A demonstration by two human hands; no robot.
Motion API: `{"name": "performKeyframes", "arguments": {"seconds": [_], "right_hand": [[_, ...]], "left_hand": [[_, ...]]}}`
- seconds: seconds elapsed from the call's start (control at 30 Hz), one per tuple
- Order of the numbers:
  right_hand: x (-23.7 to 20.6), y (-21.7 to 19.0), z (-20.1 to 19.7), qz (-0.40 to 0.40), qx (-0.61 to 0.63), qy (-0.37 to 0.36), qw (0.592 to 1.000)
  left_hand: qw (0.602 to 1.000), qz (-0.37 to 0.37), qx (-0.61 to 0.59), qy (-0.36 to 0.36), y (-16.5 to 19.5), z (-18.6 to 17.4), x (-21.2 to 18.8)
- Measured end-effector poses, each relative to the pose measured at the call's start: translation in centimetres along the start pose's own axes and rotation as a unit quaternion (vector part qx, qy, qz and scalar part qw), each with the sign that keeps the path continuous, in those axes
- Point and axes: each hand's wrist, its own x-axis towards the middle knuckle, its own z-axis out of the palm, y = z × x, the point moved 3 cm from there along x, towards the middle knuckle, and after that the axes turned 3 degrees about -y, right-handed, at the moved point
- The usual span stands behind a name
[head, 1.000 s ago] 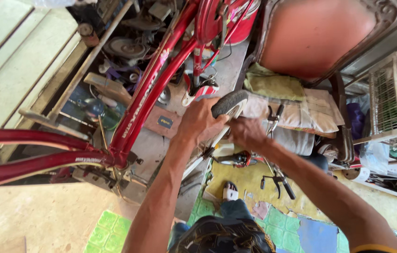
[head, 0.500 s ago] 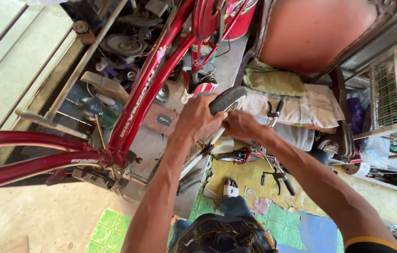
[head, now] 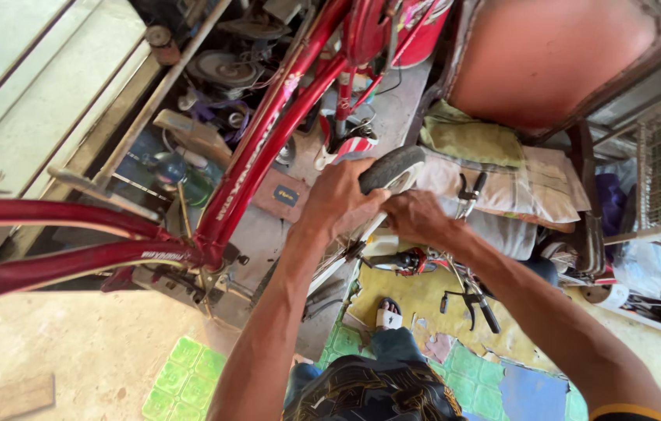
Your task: The person works on the front wheel of a red bicycle, using a small hand tool on the wheel hub and spokes while steadying the wheel with the other hand. They then pull and reposition the tire against the rim, working around the wheel before resuming work on the spokes.
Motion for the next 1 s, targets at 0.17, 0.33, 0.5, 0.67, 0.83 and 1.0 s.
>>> {"name": "performKeyframes", "arguments": {"seconds": [0.17,0.33,0.5,0.67,0.83,1.0], "right_hand": [[-0.9,-0.1,0.3,0.068,-0.01,-0.02,0.997],[-1.5,-1.0,-0.5,0.001,0.016,0.064,0.998],[-2.5,-0.9,0.2,0.151,0.033,-0.058,0.986],[-4.4,-3.2,-2.6,0.059,0.146,0.189,0.969],[-5.8,-4.2,-3.7,0.238,0.438,0.187,0.846],[-6.8,-6.8,-4.4,0.356,0.399,0.064,0.842]], "left_hand": [[0.999,-0.035,-0.001,-0.042,0.8,0.0,-0.4],[0.996,-0.074,0.0,-0.054,1.4,-0.2,-0.1],[0.998,-0.053,0.008,-0.036,1.7,0.2,0.2],[0.997,-0.08,0.011,-0.008,0.4,1.6,1.1],[0.985,-0.172,-0.025,0.011,-1.5,2.9,2.5],[0.947,-0.251,-0.198,-0.017,-2.2,6.8,3.7]]}}
